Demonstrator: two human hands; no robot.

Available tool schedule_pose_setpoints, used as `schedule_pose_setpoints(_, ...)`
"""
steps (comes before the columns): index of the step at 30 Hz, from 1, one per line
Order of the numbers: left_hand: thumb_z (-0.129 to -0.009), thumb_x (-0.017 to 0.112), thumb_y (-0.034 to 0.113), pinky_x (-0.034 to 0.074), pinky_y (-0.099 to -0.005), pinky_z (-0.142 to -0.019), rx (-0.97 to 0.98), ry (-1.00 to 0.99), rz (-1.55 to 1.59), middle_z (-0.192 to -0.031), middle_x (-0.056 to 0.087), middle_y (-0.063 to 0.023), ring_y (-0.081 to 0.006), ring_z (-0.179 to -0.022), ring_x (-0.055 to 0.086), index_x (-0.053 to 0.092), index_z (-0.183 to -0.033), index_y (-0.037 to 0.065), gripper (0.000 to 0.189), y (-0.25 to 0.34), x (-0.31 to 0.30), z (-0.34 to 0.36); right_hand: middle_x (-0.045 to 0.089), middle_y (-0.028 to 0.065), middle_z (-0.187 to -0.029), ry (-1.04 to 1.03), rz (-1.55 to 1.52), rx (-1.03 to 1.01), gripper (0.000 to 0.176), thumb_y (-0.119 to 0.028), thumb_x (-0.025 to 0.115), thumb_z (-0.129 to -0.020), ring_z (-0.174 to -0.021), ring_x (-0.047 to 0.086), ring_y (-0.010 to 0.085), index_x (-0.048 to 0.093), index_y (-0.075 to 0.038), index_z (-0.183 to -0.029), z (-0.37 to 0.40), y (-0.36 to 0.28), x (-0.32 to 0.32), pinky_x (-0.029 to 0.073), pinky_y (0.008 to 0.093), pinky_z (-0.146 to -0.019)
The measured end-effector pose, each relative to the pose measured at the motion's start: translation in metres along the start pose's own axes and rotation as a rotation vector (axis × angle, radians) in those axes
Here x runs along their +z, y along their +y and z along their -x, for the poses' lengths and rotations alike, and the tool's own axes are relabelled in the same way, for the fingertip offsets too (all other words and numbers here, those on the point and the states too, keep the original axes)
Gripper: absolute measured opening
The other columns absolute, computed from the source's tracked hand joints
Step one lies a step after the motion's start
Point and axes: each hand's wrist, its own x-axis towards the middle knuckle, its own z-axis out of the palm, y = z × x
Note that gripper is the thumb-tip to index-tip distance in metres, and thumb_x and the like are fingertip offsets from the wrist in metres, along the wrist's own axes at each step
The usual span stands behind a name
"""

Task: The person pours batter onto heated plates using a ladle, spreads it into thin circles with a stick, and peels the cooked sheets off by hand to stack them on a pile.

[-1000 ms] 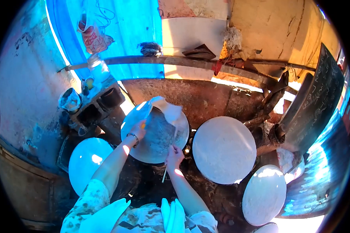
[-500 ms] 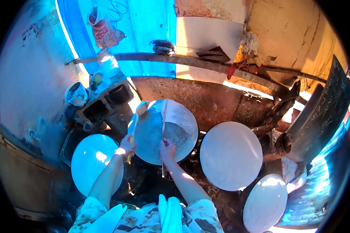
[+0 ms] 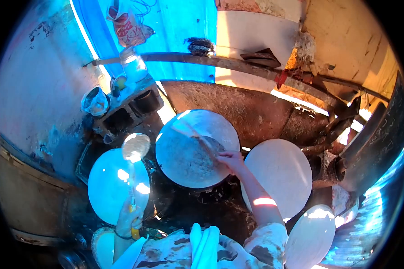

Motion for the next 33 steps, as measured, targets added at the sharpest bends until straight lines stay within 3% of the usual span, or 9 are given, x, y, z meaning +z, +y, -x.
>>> schedule_pose_setpoints(2, -0.082, 0.044, -0.004, 0.03, -0.0185, -0.033, 0.091, -0.175, 0.247, -0.069, 0.05, -0.0075, -0.0066, -0.036, 0.034, 0.02, -0.138, 0.019, 0.065, -0.004, -0.005, 0.003, 0.053, 0.0013, -0.057, 0.104, 0.0, -0.129, 0.025, -0.018, 0.067, -0.074, -0.036, 0.04, 0.0078, 0.064, -0.003, -0.094, -0.01, 0.002, 0.014, 0.03, 0.0223, -0.033)
schedule_pose_setpoints(4, -0.084, 0.041, -0.002, 0.029, -0.0183, -0.033, 0.076, -0.141, 0.242, -0.071, 0.051, -0.0079, -0.006, -0.035, 0.033, 0.02, -0.137, 0.017, 0.06, -0.01, -0.015, 0.003, 0.051, 0.0013, -0.056, -0.221, -0.093, 0.127, 0.028, -0.017, 0.067, -0.074, -0.035, 0.039, 0.0072, 0.062, -0.003, -0.097, 0.017, -0.02, 0.041, 0.028, 0.0217, -0.032)
schedule_pose_setpoints(8, -0.088, 0.042, 0.003, 0.027, -0.0178, -0.031, 0.119, -0.133, 0.403, -0.08, 0.051, -0.0088, -0.0045, -0.034, 0.031, 0.019, -0.138, 0.015, 0.055, -0.01, -0.028, 0.02, 0.051, 0.0016, -0.055, -0.382, -0.108, 0.357, 0.027, -0.016, 0.066, -0.075, -0.035, 0.038, 0.0066, 0.061, -0.002, -0.097, 0.042, -0.051, -0.005, 0.025, 0.0218, -0.03)
schedule_pose_setpoints(13, -0.089, 0.042, 0.003, 0.027, -0.0176, -0.032, 0.246, -0.13, 0.469, -0.09, 0.051, -0.0094, -0.0041, -0.038, 0.032, 0.02, -0.137, 0.013, 0.054, -0.011, -0.032, 0.012, 0.048, 0.001, -0.053, -0.076, 0.0, 0.004, 0.02, -0.013, 0.064, -0.076, -0.033, 0.037, 0.0075, 0.061, -0.002, -0.091, -0.024, -0.029, 0.009, 0.022, 0.0209, -0.029)
schedule_pose_setpoints(18, -0.086, 0.048, 0.0, 0.029, -0.0172, -0.033, 0.287, -0.247, 0.497, -0.097, 0.05, -0.0085, -0.0041, -0.04, 0.034, 0.023, -0.135, 0.012, 0.057, -0.012, -0.034, 0.027, 0.048, 0.0009, -0.053, -0.538, -0.13, 0.484, 0.02, -0.012, 0.066, -0.074, -0.034, 0.036, 0.0064, 0.061, -0.001, -0.091, 0.021, -0.057, -0.02, 0.024, 0.0203, -0.032)
schedule_pose_setpoints(22, -0.08, 0.049, -0.008, 0.029, -0.0177, -0.032, 0.205, -0.156, 0.54, -0.091, 0.051, -0.0098, -0.0039, -0.038, 0.033, 0.026, -0.134, 0.012, 0.062, -0.003, -0.034, 0.016, 0.048, 0.0009, -0.053, -0.182, -0.054, 0.015, 0.024, -0.014, 0.067, -0.074, -0.034, 0.036, 0.0057, 0.06, -0.002, -0.094, -0.047, -0.031, -0.02, 0.023, 0.0201, -0.031)
schedule_pose_setpoints(25, -0.077, 0.048, -0.011, 0.03, -0.0183, -0.031, 0.155, -0.119, 0.579, -0.087, 0.051, -0.01, -0.0045, -0.038, 0.034, 0.027, -0.133, 0.012, 0.064, 0.003, -0.023, 0.012, 0.048, 0.0006, -0.053, -0.346, 0.057, 0.232, 0.024, -0.014, 0.067, -0.073, -0.035, 0.037, 0.0057, 0.06, -0.002, -0.093, -0.013, -0.073, 0.028, 0.023, 0.0199, -0.031)
schedule_pose_setpoints(29, -0.076, 0.048, -0.012, 0.029, -0.0187, -0.031, 0.146, -0.267, 0.609, -0.084, 0.05, -0.0103, -0.0055, -0.037, 0.035, 0.028, -0.133, 0.012, 0.065, -0.003, -0.032, 0.015, 0.047, -0.0011, -0.053, -0.605, 0.056, 0.452, 0.022, -0.013, 0.066, -0.073, -0.035, 0.037, 0.0063, 0.061, -0.002, -0.092, 0.013, -0.08, -0.017, 0.023, 0.0204, -0.032)
schedule_pose_setpoints(33, -0.075, 0.049, -0.011, 0.028, -0.0187, -0.031, 0.077, -0.122, 0.641, -0.081, 0.048, -0.0104, -0.0066, -0.037, 0.036, 0.029, -0.132, 0.012, 0.065, 0.005, -0.024, 0.01, 0.047, -0.0012, -0.053, -0.312, 0.069, 0.152, 0.024, -0.012, 0.067, -0.073, -0.035, 0.038, 0.0059, 0.062, -0.002, -0.094, -0.046, -0.063, -0.016, 0.024, 0.0196, -0.031)
